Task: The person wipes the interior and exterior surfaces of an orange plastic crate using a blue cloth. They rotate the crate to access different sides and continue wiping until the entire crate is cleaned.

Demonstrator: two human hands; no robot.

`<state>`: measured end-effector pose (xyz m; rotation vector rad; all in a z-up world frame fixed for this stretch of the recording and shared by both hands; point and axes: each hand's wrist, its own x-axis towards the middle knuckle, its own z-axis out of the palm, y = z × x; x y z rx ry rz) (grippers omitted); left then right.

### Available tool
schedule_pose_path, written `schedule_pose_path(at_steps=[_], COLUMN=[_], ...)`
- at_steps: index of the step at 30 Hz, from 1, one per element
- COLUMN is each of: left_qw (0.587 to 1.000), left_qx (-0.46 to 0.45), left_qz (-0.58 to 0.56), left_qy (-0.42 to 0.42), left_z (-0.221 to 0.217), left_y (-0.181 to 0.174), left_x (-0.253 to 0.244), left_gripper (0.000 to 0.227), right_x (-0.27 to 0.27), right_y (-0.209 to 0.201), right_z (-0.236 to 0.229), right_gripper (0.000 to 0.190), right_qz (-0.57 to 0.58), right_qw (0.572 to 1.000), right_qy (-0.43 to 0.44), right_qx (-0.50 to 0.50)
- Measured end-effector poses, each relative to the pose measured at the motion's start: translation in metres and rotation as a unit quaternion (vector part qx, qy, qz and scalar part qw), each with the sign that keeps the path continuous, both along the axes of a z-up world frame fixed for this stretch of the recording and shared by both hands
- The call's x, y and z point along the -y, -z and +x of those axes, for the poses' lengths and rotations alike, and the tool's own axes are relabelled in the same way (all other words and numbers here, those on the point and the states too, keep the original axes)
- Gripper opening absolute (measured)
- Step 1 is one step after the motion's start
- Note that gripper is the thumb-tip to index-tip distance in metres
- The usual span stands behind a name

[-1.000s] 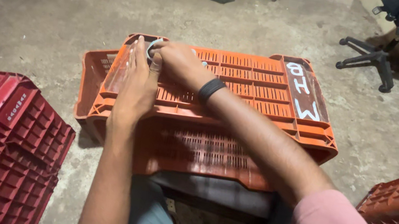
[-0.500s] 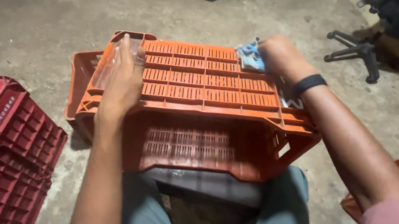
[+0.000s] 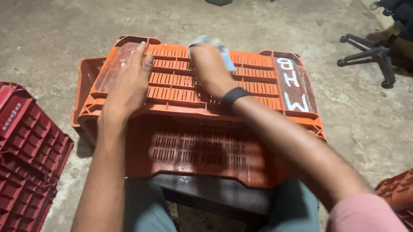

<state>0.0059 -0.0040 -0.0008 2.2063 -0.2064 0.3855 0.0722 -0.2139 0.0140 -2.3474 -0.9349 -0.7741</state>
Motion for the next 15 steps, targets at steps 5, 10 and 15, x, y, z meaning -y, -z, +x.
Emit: schedule_pose_path(at_steps=[5,10,15], left_qw=[0.993,0.992,0.992], left_qx=[0.068,0.070,0.059], left_qz=[-0.085,-0.073,-0.078], left_qy=[-0.035,-0.081,-0.082], left_z=[0.003,0.007,0.003], left_y=[0.005,0.009,0.007], left_x=[-0.014,-0.019,-0.016], left_gripper=[0.074,0.072,0.070], right_x=[-0.083,-0.093,-0.056], right_y=[0.022,0.033,0.025], right_z=[-0.014,-0.017,-0.017], right_gripper=[0.010,0.033,0.027], right_qz=[0.098,0.087,-0.088], right_qw=[0.969,0.963,0.989], right_qy=[-0.104,-0.255,-0.099], right_qx=[-0.204,-0.019,0.067])
